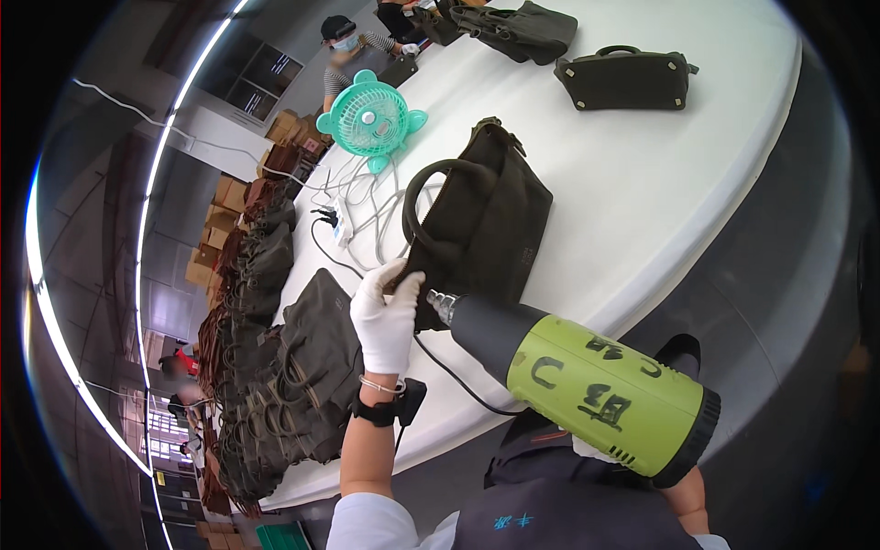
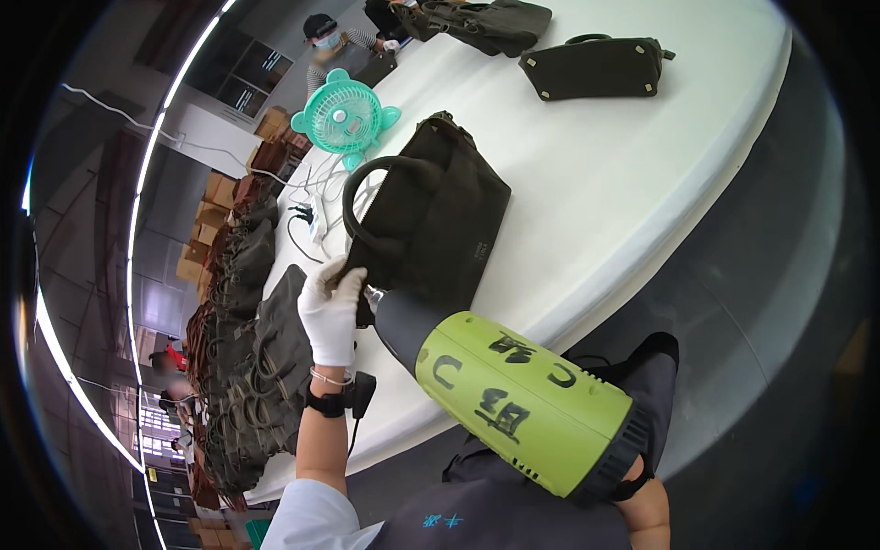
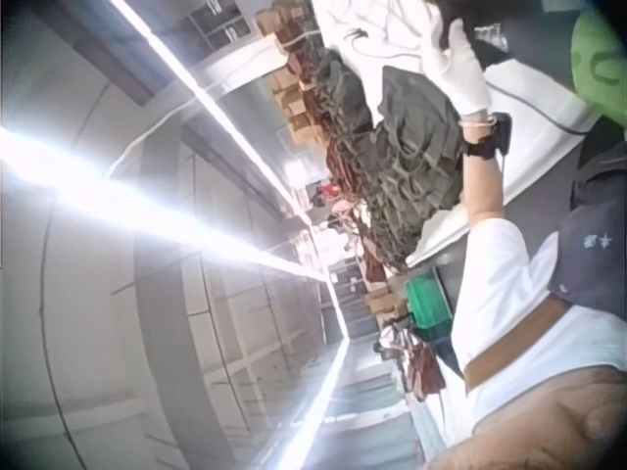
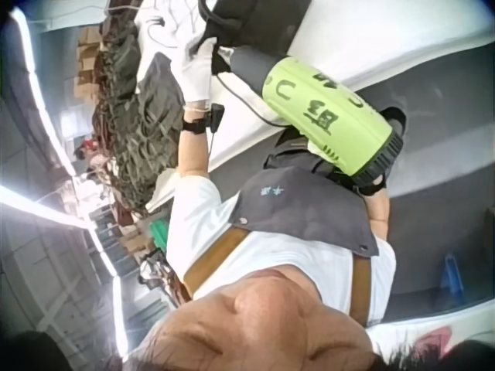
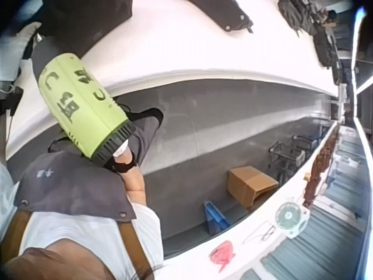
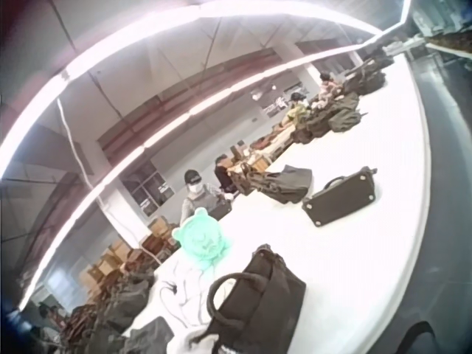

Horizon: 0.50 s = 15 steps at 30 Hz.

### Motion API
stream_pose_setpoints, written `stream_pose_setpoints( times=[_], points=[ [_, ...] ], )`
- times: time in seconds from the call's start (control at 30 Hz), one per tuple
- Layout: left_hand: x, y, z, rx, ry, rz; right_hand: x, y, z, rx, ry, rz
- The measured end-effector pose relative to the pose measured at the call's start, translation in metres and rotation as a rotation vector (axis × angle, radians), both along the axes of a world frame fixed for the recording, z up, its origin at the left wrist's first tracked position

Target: Use a heat gun to remove loose threads or smooth the surface of a canvas handbag.

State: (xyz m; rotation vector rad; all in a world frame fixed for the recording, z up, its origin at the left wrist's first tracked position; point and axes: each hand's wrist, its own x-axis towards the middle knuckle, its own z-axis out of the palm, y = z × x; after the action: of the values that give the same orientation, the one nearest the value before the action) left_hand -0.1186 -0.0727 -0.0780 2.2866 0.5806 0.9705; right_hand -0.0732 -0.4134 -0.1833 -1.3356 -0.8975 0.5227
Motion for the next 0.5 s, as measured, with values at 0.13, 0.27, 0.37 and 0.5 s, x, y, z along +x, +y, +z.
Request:
stream_pose_setpoints(
  times=[0.13,0.27,0.37,0.5],
  points=[
    [0.000,0.008,0.006,-0.235,-0.191,-0.082,-0.006,-0.002,-0.002,-0.004,-0.001,-0.021],
    [-0.001,0.007,0.004,-0.180,-0.211,-0.063,-0.013,-0.003,-0.007,-0.005,-0.001,-0.044],
    [-0.003,0.010,0.002,-0.204,-0.215,-0.092,-0.018,-0.001,-0.011,-0.002,-0.003,-0.050],
    [-0.007,0.007,0.004,-0.202,-0.207,-0.059,-0.023,0.002,-0.015,0.004,-0.009,-0.052]
  ],
)
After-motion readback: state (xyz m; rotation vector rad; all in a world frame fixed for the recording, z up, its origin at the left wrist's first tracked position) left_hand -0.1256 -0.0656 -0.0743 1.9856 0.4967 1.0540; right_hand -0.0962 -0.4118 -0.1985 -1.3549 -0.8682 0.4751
